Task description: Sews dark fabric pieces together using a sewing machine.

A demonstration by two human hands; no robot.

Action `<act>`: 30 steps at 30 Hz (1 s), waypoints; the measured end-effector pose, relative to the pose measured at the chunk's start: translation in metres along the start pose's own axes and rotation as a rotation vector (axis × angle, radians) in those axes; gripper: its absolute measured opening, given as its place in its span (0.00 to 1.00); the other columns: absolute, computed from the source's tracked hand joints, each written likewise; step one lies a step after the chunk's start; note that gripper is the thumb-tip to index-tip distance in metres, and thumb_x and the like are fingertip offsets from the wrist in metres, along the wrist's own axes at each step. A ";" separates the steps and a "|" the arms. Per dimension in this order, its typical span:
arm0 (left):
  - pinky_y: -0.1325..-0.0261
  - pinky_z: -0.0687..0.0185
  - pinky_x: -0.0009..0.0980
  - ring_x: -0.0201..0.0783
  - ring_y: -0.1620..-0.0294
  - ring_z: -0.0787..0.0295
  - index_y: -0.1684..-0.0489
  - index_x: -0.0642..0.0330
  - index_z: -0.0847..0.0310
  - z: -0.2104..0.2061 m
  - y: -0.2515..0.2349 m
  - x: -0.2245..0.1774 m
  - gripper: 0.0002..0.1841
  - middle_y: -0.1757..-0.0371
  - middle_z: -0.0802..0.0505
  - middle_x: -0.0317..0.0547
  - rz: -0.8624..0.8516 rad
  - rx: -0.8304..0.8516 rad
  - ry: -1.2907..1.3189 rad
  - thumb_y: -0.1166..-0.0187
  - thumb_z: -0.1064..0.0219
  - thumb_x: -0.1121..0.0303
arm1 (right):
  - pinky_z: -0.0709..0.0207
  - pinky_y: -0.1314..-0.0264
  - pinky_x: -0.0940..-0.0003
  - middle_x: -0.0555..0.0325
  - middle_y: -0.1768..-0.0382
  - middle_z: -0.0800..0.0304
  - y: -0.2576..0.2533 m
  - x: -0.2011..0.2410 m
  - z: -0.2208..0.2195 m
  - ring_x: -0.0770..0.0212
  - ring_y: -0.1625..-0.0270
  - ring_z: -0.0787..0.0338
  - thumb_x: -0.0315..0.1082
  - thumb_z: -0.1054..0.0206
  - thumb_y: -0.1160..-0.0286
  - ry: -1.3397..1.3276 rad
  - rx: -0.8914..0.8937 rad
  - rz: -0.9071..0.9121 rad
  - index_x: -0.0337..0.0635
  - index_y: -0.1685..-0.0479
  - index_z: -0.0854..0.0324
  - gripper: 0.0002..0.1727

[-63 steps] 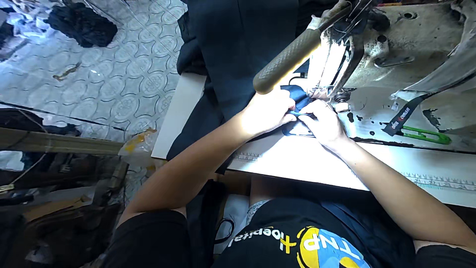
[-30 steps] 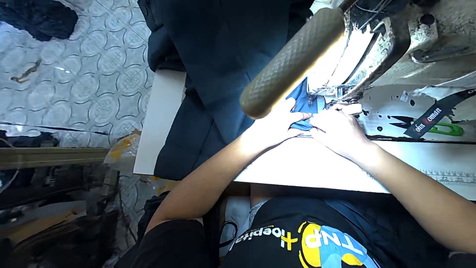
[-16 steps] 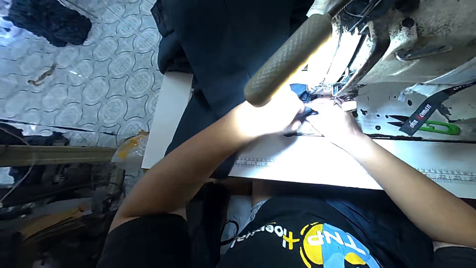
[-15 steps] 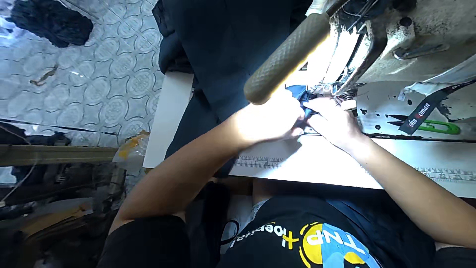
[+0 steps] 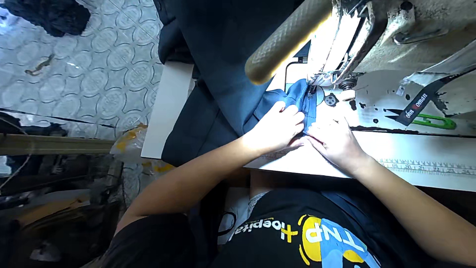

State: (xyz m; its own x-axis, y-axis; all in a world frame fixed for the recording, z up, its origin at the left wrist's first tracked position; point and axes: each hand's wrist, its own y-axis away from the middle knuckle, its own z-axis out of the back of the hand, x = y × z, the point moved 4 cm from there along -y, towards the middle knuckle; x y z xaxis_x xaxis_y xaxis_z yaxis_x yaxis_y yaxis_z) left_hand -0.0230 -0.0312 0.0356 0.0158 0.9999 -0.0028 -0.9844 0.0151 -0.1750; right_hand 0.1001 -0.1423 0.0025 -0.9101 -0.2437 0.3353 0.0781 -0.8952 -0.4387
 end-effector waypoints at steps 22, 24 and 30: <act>0.38 0.30 0.54 0.51 0.49 0.13 0.47 0.49 0.06 -0.012 0.005 0.003 0.26 0.54 0.08 0.48 0.101 0.037 0.176 0.24 0.38 0.40 | 0.23 0.27 0.53 0.45 0.48 0.05 0.005 -0.003 -0.002 0.46 0.36 0.10 0.38 0.37 0.21 -0.154 -0.014 -0.055 0.40 0.65 0.06 0.15; 0.38 0.29 0.54 0.50 0.49 0.12 0.50 0.54 0.09 -0.013 0.005 0.003 0.28 0.56 0.08 0.48 0.116 0.004 0.168 0.23 0.40 0.39 | 0.21 0.30 0.51 0.44 0.48 0.06 0.003 -0.002 -0.003 0.44 0.36 0.09 0.37 0.38 0.22 -0.131 0.022 -0.044 0.40 0.66 0.07 0.15; 0.39 0.27 0.51 0.51 0.49 0.13 0.34 0.57 0.12 -0.020 0.000 -0.002 0.34 0.55 0.09 0.50 0.158 -0.049 0.197 0.23 0.41 0.38 | 0.21 0.34 0.54 0.46 0.49 0.07 0.005 -0.003 0.001 0.48 0.40 0.09 0.36 0.39 0.20 -0.074 0.066 -0.007 0.42 0.65 0.07 0.15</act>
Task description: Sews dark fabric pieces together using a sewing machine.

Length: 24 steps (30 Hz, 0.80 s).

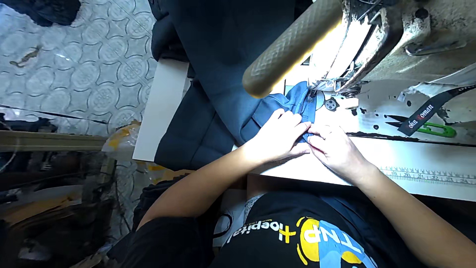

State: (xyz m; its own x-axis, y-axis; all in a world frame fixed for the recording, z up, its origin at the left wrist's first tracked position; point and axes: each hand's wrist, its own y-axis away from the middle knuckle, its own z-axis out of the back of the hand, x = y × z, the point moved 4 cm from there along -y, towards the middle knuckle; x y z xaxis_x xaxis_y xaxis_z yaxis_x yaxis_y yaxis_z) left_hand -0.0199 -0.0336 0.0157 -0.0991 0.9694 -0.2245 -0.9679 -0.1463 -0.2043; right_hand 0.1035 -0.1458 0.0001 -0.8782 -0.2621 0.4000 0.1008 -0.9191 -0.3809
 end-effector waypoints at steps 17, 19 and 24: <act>0.50 0.20 0.56 0.64 0.42 0.15 0.43 0.67 0.12 0.027 -0.045 0.045 0.17 0.47 0.10 0.60 0.038 0.143 0.093 0.21 0.44 0.74 | 0.21 0.41 0.43 0.40 0.56 0.09 -0.044 -0.023 0.001 0.38 0.47 0.09 0.30 0.36 0.27 0.045 0.029 0.009 0.36 0.66 0.10 0.10; 0.56 0.18 0.53 0.61 0.43 0.12 0.49 0.64 0.11 0.035 -0.050 0.050 0.12 0.50 0.09 0.57 -0.030 0.077 -0.061 0.22 0.38 0.74 | 0.22 0.41 0.42 0.40 0.56 0.09 -0.042 -0.024 0.000 0.38 0.47 0.09 0.30 0.37 0.27 0.039 0.013 0.002 0.36 0.65 0.10 0.10; 0.59 0.28 0.49 0.51 0.61 0.12 0.76 0.58 0.10 0.063 -0.036 -0.002 0.18 0.72 0.09 0.47 -0.228 0.329 -0.033 0.26 0.28 0.51 | 0.29 0.30 0.36 0.40 0.39 0.11 -0.035 -0.011 0.010 0.37 0.33 0.14 0.34 0.35 0.27 -0.045 0.018 -0.138 0.39 0.47 0.08 0.16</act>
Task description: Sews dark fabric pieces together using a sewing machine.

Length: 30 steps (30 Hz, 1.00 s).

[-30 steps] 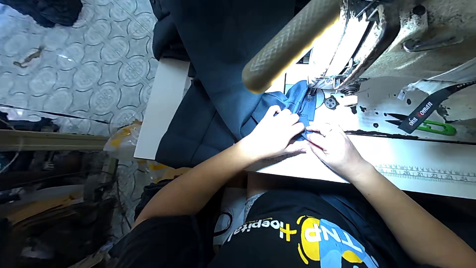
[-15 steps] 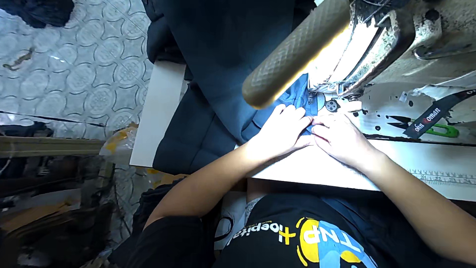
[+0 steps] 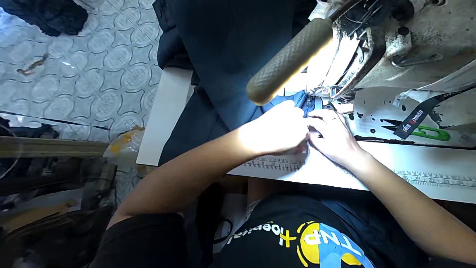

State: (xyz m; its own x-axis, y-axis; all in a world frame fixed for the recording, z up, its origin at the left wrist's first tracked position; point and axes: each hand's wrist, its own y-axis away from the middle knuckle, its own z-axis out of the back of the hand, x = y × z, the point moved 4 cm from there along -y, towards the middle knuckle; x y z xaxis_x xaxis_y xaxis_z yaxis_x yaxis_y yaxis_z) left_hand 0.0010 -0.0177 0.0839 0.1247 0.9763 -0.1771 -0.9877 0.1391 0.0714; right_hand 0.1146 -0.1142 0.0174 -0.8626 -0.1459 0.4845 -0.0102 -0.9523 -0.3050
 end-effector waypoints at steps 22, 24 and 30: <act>0.46 0.28 0.47 0.48 0.47 0.12 0.47 0.57 0.10 -0.068 0.022 0.007 0.24 0.44 0.05 0.47 0.150 -0.313 0.128 0.25 0.36 0.46 | 0.24 0.24 0.47 0.40 0.43 0.07 0.038 0.015 -0.021 0.41 0.32 0.11 0.35 0.39 0.20 0.048 -0.066 0.057 0.42 0.57 0.05 0.15; 0.46 0.26 0.47 0.50 0.46 0.12 0.39 0.58 0.11 -0.069 0.019 0.005 0.27 0.44 0.06 0.49 0.160 -0.310 0.137 0.25 0.36 0.47 | 0.23 0.28 0.49 0.42 0.44 0.07 0.038 0.015 -0.020 0.44 0.35 0.10 0.35 0.40 0.20 0.061 -0.065 0.070 0.43 0.58 0.05 0.15; 0.49 0.25 0.47 0.51 0.47 0.12 0.46 0.55 0.08 -0.068 0.014 0.005 0.23 0.45 0.06 0.47 0.205 -0.311 0.127 0.23 0.37 0.47 | 0.22 0.32 0.49 0.45 0.50 0.06 0.030 0.010 -0.014 0.47 0.41 0.08 0.36 0.41 0.21 0.103 -0.041 0.101 0.44 0.60 0.06 0.16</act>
State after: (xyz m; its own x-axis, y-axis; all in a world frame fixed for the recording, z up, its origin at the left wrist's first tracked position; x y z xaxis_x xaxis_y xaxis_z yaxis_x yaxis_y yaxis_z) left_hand -0.0185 -0.0218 0.0172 -0.0712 0.9476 -0.3113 -0.9748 -0.1322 -0.1795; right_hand 0.0992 -0.1404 0.0016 -0.9077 -0.2096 0.3635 0.0599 -0.9221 -0.3822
